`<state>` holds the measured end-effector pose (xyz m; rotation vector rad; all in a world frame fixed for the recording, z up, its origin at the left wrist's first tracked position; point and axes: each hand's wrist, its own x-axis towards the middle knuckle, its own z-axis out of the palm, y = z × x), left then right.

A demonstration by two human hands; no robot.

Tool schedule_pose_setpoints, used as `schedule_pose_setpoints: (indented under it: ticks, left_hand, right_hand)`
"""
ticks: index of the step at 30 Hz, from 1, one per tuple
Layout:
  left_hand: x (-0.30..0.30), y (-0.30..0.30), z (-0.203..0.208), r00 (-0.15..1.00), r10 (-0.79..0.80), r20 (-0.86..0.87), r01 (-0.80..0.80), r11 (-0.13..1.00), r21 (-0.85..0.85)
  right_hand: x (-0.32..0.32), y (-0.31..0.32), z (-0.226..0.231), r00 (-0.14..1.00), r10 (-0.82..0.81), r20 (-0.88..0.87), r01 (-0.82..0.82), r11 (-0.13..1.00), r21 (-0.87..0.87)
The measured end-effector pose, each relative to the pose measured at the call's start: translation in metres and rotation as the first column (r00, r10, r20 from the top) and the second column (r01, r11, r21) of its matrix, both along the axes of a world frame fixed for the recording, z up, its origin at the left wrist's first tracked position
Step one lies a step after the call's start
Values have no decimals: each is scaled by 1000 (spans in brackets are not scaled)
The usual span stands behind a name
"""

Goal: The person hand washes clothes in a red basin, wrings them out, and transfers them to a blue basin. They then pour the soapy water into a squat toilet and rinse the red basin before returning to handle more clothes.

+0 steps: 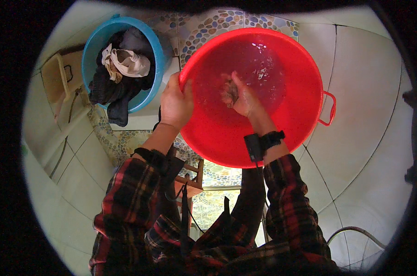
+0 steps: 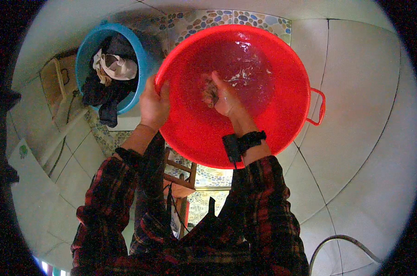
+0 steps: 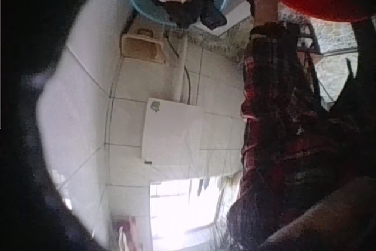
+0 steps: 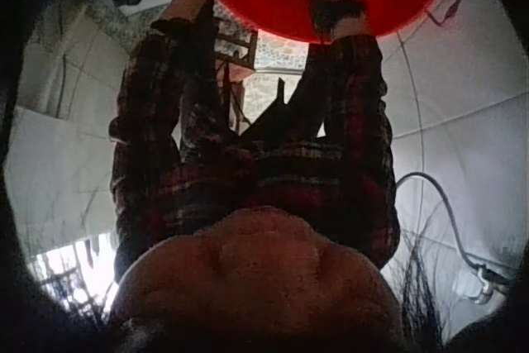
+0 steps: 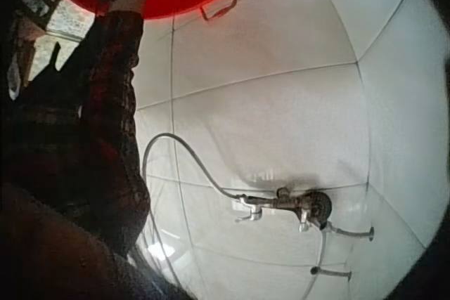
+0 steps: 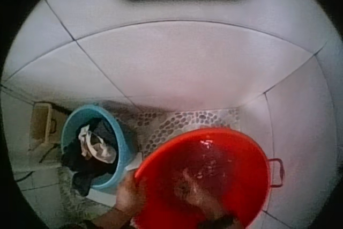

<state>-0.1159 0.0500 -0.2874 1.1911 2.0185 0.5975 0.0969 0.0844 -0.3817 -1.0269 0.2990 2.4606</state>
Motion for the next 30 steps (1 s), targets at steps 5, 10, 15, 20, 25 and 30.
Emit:
schedule_pose_setpoints:
  ticks: [5,10,15,20,25,30]
  left_hand:
    - [1,0,-1,1000,13,-27,-14,998,-55]
    - [2,0,0,997,-1,-78,0,1000,-13]
    - [0,0,2,996,-20,-87,20,1000,-4]
    - [1,0,0,997,-1,-83,1,1000,5]
    - [0,-1,-3,993,-10,-119,9,1000,-9]
    - [-2,-4,-8,982,-40,-185,54,996,71]
  right_hand:
    - [4,7,36,973,-34,227,19,998,65]
    - [8,8,50,962,-112,250,111,994,15]
    - [12,7,54,920,-74,386,92,995,-29]
    - [17,5,55,841,-42,539,92,994,-67]
    - [24,7,59,767,-4,642,79,993,-88]
    - [27,13,68,739,19,674,63,993,-96]
